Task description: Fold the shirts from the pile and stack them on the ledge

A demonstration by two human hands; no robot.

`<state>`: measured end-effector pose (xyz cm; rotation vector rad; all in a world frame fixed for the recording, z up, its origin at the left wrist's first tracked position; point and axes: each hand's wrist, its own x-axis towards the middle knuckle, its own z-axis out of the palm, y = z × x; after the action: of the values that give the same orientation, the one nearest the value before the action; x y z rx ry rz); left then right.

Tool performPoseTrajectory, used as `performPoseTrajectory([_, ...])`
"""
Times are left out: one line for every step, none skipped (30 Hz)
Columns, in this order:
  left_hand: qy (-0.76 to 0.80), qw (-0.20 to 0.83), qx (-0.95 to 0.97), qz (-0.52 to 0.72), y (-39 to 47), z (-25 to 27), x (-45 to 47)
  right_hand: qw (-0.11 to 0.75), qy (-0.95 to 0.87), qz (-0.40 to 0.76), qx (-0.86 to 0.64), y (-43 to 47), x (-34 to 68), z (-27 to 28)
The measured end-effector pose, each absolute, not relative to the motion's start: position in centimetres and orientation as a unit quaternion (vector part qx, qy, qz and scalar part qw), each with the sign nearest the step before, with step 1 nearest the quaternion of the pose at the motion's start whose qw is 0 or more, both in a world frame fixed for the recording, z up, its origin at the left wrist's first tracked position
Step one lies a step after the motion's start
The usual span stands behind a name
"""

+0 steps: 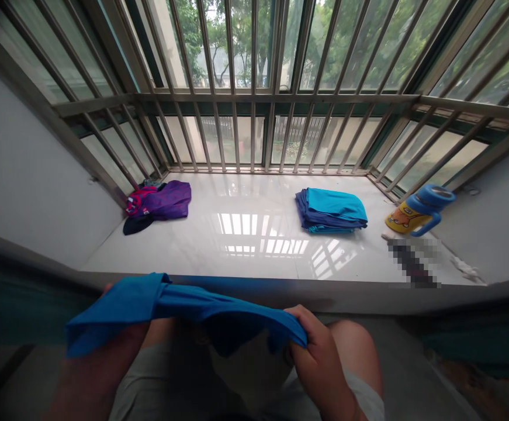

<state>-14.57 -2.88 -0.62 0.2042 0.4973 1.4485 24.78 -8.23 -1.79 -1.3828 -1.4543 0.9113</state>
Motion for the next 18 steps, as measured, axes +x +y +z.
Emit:
performPoseTrajectory([0.244, 0.692, 0.084, 0.675, -2.9, -0.6, -14.5, 0.446, -0.61, 0.348, -0.554, -8.4, 25.1, -1.5])
performPoseTrajectory([0.266, 0.667, 0.074, 0.692, -2.9, -0.6, -14.4, 0.444, -0.624, 0.331, -0.552, -8.5, 25.3, -1.3])
performPoseTrajectory([0.292, 0.644, 0.063, 0.704, -3.0, -0.5, -14.3, 0.446, -0.628, 0.316, -0.554, -8.7, 25.4, -1.2])
performPoseTrajectory([0.318, 0.625, 0.055, 0.711, -3.0, -0.4, -14.1, 0.452, -0.624, 0.303, -0.56, -8.8, 25.5, -1.2])
performPoseTrajectory([0.339, 0.611, 0.05, 0.714, -3.1, -0.3, -13.9, 0.456, -0.616, 0.295, -0.571, -9.0, 25.6, -1.3])
performPoseTrajectory([0.355, 0.6, 0.048, 0.715, -3.1, 0.0, -13.6, 0.458, -0.607, 0.292, -0.581, -9.1, 25.6, -1.4])
performPoseTrajectory([0.368, 0.59, 0.047, 0.717, -3.0, 0.4, -13.3, 0.459, -0.602, 0.293, -0.584, -9.2, 25.6, -1.5])
performPoseTrajectory([0.375, 0.583, 0.047, 0.719, -3.0, 0.9, -13.0, 0.457, -0.602, 0.301, -0.581, -9.3, 25.6, -1.6])
performPoseTrajectory([0.38, 0.582, 0.048, 0.718, -3.0, 1.4, -12.5, 0.453, -0.605, 0.314, -0.575, -9.4, 25.6, -1.6])
performPoseTrajectory([0.382, 0.586, 0.053, 0.712, -3.1, 1.9, -11.9, 0.45, -0.607, 0.328, -0.567, -9.5, 25.4, -1.6])
performPoseTrajectory([0.385, 0.596, 0.064, 0.702, -3.2, 2.2, -11.2, 0.447, -0.606, 0.342, -0.562, -9.6, 25.0, -1.6])
performPoseTrajectory([0.392, 0.609, 0.083, 0.684, -3.6, 2.3, -10.4, 0.447, -0.598, 0.356, -0.562, -9.7, 24.6, -1.5])
performPoseTrajectory([0.406, 0.624, 0.115, 0.658, -4.1, 2.1, -9.5, 0.449, -0.586, 0.37, -0.564, -9.8, 23.9, -1.5])
performPoseTrajectory([0.425, 0.643, 0.162, 0.616, -4.7, 1.6, -8.6, 0.451, -0.576, 0.383, -0.564, -10.0, 23.1, -1.6])
performPoseTrajectory([0.442, 0.667, 0.222, 0.557, -5.4, 0.8, -7.7, 0.449, -0.574, 0.396, -0.559, -10.1, 22.2, -1.9])
performPoseTrajectory([0.45, 0.698, 0.284, 0.479, -6.2, -0.2, -6.8, 0.437, -0.587, 0.408, -0.546, -10.3, 21.1, -2.4])
performPoseTrajectory([0.442, 0.729, 0.342, 0.395, -6.9, -1.3, -6.0, 0.419, -0.614, 0.413, -0.527, -10.5, 20.0, -3.1])
performPoseTrajectory([0.418, 0.755, 0.392, 0.319, -7.6, -2.4, -5.3, 0.395, -0.652, 0.405, -0.505, -10.8, 18.9, -4.0])
